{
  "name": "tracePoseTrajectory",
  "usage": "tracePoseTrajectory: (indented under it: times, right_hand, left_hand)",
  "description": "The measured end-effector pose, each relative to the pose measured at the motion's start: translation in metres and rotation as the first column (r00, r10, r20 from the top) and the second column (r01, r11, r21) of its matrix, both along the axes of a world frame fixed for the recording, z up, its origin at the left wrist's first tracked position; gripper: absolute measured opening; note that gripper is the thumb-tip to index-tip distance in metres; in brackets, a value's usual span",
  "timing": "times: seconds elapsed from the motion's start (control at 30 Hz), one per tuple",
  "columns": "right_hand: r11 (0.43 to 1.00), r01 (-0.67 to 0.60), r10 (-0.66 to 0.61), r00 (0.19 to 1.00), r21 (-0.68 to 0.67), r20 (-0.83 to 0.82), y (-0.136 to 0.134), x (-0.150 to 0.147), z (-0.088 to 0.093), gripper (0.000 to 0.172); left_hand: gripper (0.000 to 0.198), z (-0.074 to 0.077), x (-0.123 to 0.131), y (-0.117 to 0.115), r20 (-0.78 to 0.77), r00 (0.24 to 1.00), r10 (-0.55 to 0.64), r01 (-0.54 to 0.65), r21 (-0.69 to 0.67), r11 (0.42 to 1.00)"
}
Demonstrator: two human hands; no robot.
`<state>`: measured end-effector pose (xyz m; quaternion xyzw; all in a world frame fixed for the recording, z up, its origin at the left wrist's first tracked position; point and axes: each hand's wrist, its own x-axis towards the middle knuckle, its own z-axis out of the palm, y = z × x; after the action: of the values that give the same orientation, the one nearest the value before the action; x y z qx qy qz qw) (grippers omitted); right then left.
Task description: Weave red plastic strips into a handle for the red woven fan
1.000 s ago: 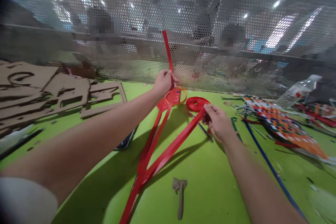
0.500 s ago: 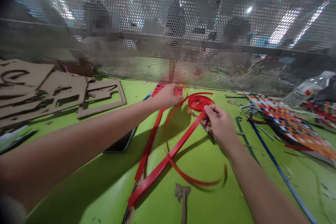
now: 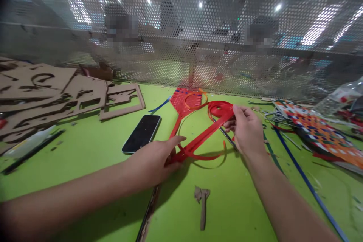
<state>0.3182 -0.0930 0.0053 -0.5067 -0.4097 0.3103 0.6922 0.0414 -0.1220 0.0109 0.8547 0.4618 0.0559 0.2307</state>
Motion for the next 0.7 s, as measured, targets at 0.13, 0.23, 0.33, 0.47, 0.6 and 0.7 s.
tracePoseTrajectory:
  times: [0.13, 0.23, 0.33, 0.47, 0.6, 0.7]
  right_hand:
    - [0.949, -0.281, 0.301, 0.942, -0.142, 0.147, -0.009, 0.005, 0.008, 0.042]
    - [0.746, -0.444, 0.629, 0.716, -0.497, 0.304, -0.022, 0.004, 0.013, 0.041]
    - [0.554, -0.488, 0.815, 0.484, -0.674, 0.319, -0.032, -0.012, 0.014, 0.034]
    - [0.464, -0.465, 0.882, 0.316, -0.754, 0.349, -0.036, -0.040, 0.017, 0.029]
    - [0.589, -0.361, 0.805, 0.178, -0.723, 0.566, -0.039, -0.043, 0.039, 0.024]
    - [0.785, -0.227, 0.613, 0.159, -0.576, 0.774, -0.050, -0.031, 0.065, 0.029]
  left_hand:
    - [0.050, -0.017, -0.003, 0.002, 0.179, 0.983, -0.048, 0.064, -0.089, 0.994]
    - [0.055, -0.023, -0.006, 0.005, 0.288, 0.955, -0.068, 0.107, -0.123, 0.987]
    - [0.056, -0.026, -0.008, 0.005, 0.347, 0.937, -0.037, 0.086, -0.127, 0.988]
    - [0.061, -0.031, -0.008, 0.004, 0.395, 0.919, -0.013, 0.064, -0.116, 0.991]
    - [0.076, -0.034, -0.007, 0.005, 0.444, 0.896, 0.017, 0.042, -0.123, 0.991]
    - [0.087, -0.033, -0.007, 0.004, 0.498, 0.864, 0.077, 0.012, -0.172, 0.985]
